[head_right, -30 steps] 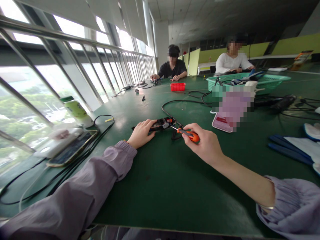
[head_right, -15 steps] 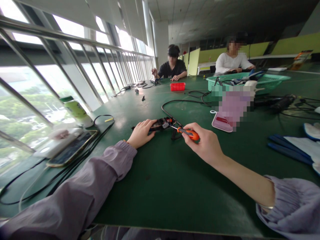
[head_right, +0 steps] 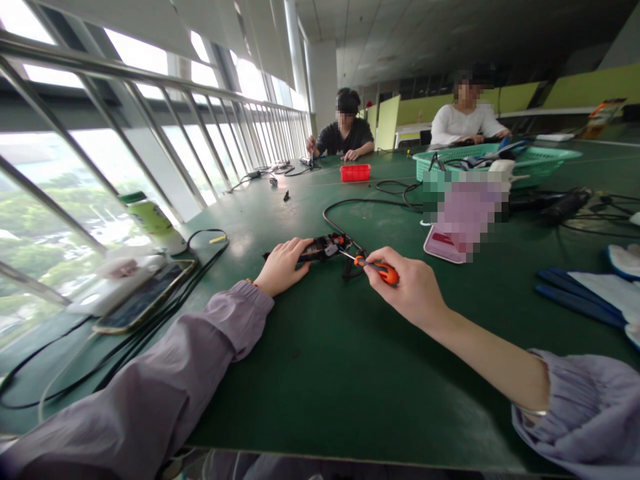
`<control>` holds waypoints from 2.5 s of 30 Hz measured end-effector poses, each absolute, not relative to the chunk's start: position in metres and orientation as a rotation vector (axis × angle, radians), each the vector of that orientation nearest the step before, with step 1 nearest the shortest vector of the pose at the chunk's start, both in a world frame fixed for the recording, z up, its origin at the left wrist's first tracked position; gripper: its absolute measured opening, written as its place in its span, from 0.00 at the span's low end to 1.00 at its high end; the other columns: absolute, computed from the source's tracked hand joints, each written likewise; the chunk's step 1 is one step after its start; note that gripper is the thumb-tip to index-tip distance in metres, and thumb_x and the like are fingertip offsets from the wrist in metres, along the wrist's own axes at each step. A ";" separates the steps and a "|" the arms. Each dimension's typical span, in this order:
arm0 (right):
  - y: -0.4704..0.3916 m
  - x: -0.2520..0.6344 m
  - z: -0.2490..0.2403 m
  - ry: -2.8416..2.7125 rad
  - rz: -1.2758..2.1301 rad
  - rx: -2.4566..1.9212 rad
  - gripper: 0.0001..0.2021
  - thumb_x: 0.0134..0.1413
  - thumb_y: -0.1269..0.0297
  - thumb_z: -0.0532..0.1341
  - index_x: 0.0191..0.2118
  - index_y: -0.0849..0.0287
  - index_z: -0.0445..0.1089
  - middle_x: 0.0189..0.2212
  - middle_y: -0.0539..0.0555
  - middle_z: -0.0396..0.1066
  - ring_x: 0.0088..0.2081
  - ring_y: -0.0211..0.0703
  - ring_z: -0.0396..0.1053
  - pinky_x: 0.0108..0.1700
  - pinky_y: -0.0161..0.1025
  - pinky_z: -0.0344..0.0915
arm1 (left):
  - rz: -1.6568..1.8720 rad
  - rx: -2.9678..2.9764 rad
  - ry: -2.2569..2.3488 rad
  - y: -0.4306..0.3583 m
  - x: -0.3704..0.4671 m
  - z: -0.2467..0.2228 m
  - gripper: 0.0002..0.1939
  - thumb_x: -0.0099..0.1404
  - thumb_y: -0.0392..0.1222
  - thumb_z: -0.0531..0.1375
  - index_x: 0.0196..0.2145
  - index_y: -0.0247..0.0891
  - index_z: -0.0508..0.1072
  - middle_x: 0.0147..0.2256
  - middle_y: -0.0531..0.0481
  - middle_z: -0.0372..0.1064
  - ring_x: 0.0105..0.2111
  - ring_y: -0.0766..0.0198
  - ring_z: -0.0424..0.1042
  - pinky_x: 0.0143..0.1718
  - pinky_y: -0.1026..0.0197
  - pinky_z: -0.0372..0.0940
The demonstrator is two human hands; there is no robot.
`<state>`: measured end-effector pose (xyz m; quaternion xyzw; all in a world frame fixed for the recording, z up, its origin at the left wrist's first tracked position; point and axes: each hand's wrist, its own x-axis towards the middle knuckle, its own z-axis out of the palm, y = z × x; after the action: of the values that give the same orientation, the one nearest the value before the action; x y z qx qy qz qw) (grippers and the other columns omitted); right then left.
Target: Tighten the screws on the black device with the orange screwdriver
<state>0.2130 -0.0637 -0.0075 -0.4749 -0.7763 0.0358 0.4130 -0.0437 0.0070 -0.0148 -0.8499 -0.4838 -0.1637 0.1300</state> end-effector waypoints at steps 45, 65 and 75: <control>-0.066 0.211 -0.005 -1.923 0.121 -1.220 0.12 0.54 0.59 0.56 0.43 0.57 0.64 0.27 0.51 0.72 0.26 0.41 0.70 0.31 0.37 0.65 | -0.465 -2.476 -1.410 0.006 -0.044 -0.014 0.24 0.61 0.40 0.52 0.55 0.37 0.58 0.47 0.45 0.64 0.45 0.57 0.65 0.47 0.55 0.59; -0.067 0.210 -0.005 -2.206 0.228 -1.112 0.11 0.56 0.60 0.54 0.44 0.55 0.66 0.39 0.52 0.72 0.36 0.41 0.71 0.38 0.38 0.67 | -0.155 -2.393 -1.576 -0.005 -0.042 0.004 0.17 0.64 0.54 0.49 0.42 0.40 0.64 0.40 0.47 0.70 0.38 0.57 0.71 0.31 0.61 0.61; -0.067 0.208 -0.005 -2.297 0.345 -1.032 0.15 0.57 0.58 0.54 0.49 0.54 0.63 0.39 0.53 0.71 0.34 0.40 0.70 0.37 0.38 0.67 | -0.178 -2.173 -2.028 0.006 -0.104 0.023 0.20 0.59 0.57 0.51 0.42 0.42 0.67 0.41 0.46 0.71 0.40 0.53 0.71 0.33 0.60 0.61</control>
<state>0.2080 -0.0670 -0.0052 -0.3880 -0.8633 0.1298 0.2956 -0.1038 0.0063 0.0231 -0.7272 -0.6789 -0.0597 0.0817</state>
